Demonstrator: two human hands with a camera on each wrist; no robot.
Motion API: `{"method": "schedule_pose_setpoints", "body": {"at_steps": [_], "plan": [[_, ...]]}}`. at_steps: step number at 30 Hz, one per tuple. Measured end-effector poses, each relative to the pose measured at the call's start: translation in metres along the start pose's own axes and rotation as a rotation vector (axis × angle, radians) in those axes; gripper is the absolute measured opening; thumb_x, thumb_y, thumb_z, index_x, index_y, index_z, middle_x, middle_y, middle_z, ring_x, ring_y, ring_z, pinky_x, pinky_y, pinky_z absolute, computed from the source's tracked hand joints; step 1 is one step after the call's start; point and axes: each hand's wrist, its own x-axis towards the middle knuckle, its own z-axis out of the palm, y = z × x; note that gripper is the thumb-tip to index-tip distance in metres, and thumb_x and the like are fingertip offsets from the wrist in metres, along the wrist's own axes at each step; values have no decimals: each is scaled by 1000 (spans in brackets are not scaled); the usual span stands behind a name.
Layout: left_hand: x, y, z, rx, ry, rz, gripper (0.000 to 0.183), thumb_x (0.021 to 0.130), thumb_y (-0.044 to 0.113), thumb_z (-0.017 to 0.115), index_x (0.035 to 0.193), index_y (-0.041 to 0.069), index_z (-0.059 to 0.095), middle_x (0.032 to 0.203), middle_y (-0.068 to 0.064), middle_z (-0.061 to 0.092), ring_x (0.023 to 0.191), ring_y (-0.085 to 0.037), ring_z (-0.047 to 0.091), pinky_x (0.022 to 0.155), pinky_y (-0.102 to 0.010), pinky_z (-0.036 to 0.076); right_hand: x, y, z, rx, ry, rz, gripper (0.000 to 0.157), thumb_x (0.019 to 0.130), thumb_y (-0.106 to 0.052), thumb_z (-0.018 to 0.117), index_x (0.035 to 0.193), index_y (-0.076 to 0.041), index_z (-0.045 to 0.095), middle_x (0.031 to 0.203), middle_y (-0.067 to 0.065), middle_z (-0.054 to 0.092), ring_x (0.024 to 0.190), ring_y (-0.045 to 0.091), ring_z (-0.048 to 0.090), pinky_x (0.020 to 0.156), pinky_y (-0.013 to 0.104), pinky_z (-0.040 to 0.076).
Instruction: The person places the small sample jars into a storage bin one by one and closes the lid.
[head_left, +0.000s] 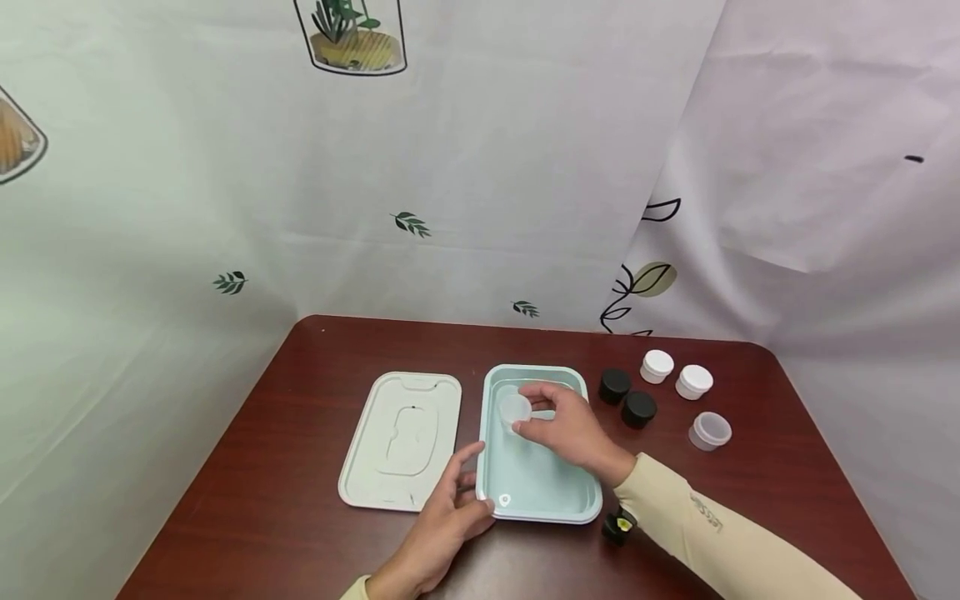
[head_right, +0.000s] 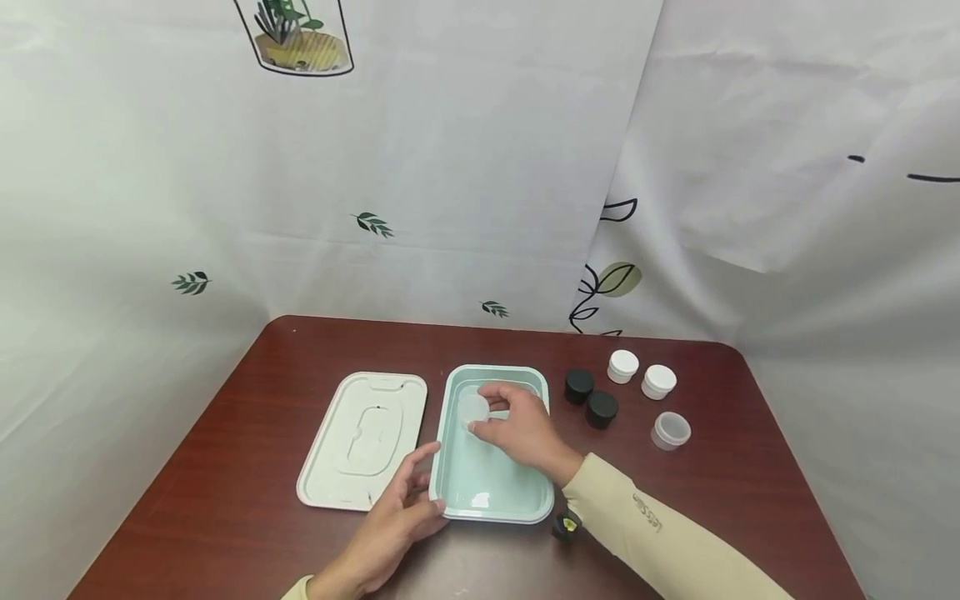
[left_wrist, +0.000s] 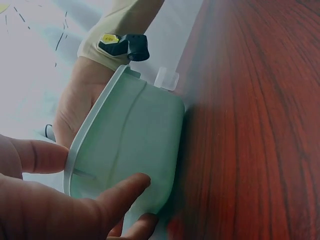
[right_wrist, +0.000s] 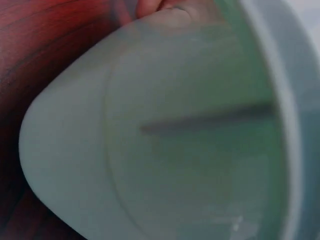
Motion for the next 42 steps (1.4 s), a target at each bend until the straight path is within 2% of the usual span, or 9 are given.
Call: {"method": "schedule_pose_setpoints", "body": {"at_steps": [7,17,24,32,42], "plan": [[0,0,0,-4,-6,2,79,97,3,60,166,17,23,146,-28,43,122,-25,63,96,-38,59,-1,-3,10,-54,-3,14,46,85,-23,88,126,-12,72,117,1,74,110,19,69,89,39,58],[1,1,0,-2,-19,-2,79,98,3,59,166,15,22,147,-29,42,124,-27,63,98,-41,59,2,3,17,-91,-25,59,45,83,-21,91,121,-11,70,106,2,71,100,16,68,81,34,57],[1,1,-1,-5,-22,2,79,97,3,59,166,15,23,147,-29,42,126,-28,62,97,-38,59,4,3,22,-120,-32,78,45,83,-19,91,121,-11,69,105,3,69,97,16,66,83,37,57],[1,1,-2,-3,-20,5,78,98,3,59,166,16,23,146,-28,43,124,-27,62,97,-38,58,6,5,26,-144,-42,72,44,84,-16,89,122,-11,68,104,2,69,95,14,65,83,34,56],[0,-2,-2,-24,-28,24,78,98,2,59,166,15,24,148,-28,39,126,-27,61,94,-30,58,4,2,25,-169,-28,79,48,84,-17,90,124,-11,66,112,7,69,104,20,66,91,44,57]]}}
